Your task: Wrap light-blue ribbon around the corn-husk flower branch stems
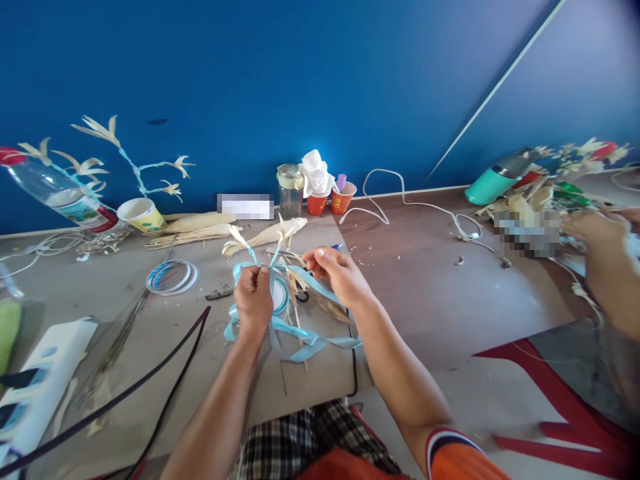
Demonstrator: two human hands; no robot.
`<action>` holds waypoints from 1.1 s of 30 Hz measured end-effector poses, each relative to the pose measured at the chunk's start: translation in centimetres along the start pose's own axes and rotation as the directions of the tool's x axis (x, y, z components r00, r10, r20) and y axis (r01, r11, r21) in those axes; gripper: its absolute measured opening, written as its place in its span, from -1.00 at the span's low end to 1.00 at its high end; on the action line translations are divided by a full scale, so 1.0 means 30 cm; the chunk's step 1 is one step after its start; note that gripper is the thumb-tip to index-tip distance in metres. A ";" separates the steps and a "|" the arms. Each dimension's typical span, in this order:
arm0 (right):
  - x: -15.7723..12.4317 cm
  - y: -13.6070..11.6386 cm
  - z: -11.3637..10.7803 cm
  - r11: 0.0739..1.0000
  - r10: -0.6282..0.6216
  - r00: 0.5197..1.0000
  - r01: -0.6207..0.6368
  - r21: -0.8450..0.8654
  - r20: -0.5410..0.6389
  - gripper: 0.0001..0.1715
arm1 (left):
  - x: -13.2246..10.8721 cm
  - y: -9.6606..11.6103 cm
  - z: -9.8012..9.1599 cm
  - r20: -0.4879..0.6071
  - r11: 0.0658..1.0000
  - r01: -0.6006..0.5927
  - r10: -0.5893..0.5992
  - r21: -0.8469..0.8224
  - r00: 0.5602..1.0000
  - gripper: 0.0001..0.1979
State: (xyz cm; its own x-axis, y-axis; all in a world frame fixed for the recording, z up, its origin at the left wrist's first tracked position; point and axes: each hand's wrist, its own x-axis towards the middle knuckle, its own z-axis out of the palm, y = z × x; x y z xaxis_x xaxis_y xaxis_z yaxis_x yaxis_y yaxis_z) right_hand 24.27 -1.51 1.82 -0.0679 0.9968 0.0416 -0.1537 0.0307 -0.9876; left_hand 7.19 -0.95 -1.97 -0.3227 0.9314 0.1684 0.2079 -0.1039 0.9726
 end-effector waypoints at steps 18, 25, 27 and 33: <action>0.009 -0.004 -0.003 0.974 0.206 0.965 -0.217 0.056 0.165 -0.75 | -0.021 0.035 0.010 0.290 0.942 0.284 -0.225 -0.181 0.930 -0.70; 0.014 0.011 -0.010 0.974 0.169 0.963 -0.195 0.114 0.211 -0.72 | -0.019 0.046 0.015 0.400 0.835 0.440 -0.298 -0.331 0.867 -0.69; 0.015 0.013 -0.008 0.975 0.159 0.963 -0.188 0.119 0.219 -0.71 | -0.017 0.045 0.014 0.412 0.826 0.455 -0.306 -0.334 0.858 -0.69; 0.021 0.008 -0.027 0.989 0.139 0.970 -0.127 -0.074 0.198 -0.65 | -0.007 0.021 0.002 0.304 0.934 0.321 -0.264 -0.156 0.915 -0.71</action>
State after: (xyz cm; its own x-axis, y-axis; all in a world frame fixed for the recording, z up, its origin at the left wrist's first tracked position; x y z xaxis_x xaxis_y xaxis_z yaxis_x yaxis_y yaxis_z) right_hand 24.99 -0.83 1.48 -0.2829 0.9568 -0.0673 -0.0702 -0.0906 -0.9934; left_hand 7.46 -1.19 -1.42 -0.0698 0.9860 -0.1513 -0.0533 0.1478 0.9876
